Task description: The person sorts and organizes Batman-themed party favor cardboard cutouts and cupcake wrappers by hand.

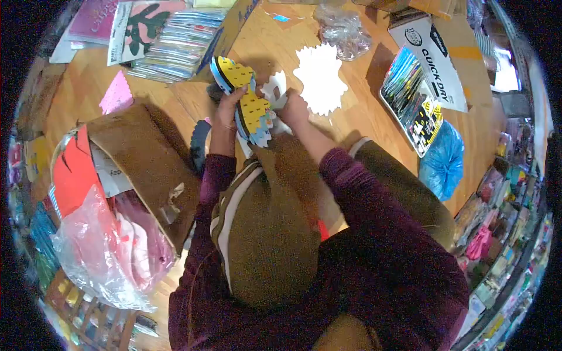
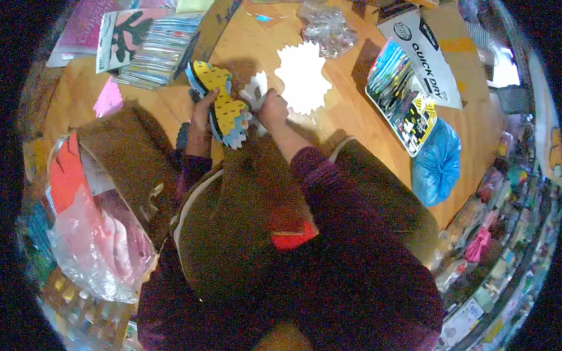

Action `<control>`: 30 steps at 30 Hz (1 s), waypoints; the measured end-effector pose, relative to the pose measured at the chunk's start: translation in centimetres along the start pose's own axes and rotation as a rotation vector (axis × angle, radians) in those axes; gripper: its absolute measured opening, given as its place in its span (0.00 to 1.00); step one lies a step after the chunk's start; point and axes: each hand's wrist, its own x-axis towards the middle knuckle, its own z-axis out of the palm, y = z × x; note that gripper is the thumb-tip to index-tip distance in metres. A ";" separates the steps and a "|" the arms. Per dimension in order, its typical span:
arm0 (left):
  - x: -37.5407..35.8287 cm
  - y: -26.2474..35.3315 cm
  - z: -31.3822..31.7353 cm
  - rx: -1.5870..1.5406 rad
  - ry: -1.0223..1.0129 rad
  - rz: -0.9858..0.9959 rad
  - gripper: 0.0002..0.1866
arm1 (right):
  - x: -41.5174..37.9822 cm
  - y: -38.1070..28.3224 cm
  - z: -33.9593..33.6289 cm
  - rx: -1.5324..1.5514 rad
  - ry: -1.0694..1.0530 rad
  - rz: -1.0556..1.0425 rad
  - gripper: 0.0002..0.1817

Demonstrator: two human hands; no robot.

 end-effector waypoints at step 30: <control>-9.5 11.2 23.6 0.462 -0.265 0.205 0.16 | -11.4 -7.9 -30.3 0.887 0.531 -0.453 0.09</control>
